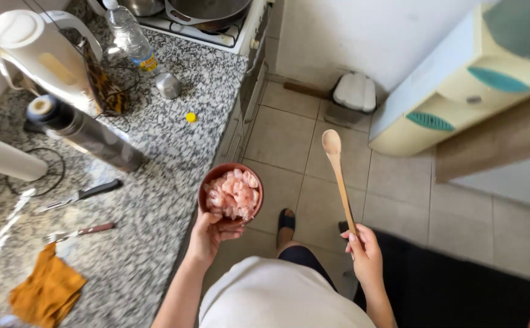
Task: The person pours oil into a frying pan on the stove, then adds chopped meat from a bowl and stirs it with a wooden spoon. They wash the bowl in the sink and return to stir the meat in the pan.
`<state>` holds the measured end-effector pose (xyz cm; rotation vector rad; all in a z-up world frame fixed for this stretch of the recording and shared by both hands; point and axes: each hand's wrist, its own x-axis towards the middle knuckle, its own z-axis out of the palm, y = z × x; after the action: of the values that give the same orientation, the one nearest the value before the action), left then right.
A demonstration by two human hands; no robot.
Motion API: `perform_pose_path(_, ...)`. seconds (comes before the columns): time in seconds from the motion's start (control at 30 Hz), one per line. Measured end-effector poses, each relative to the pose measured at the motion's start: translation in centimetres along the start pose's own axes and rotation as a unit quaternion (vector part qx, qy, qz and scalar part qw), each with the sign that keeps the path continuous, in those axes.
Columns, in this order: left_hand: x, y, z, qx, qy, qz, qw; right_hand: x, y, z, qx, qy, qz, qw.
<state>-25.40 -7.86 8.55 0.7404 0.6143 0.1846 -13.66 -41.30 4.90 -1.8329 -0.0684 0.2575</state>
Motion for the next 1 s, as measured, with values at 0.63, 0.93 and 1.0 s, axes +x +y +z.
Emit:
perform_pose_path(0.63,38.2,26.7,12.5,0.101,0.166,0.113,0.975,50.7,-22.1,16.6,-0.208,-0.171,-0.305,0.913)
perform_pose_path(0.93,56.6,36.5,9.7,0.321,0.144,0.02,0.936,65.7,-27.8,27.7,-0.402,-0.099,-0.582,0.7)
perform_pose_path(1.0,57.9,37.4,9.8,0.33,0.151,0.009,0.932,68.5,-27.4,29.8,-0.401,-0.098,-0.612,0.675)
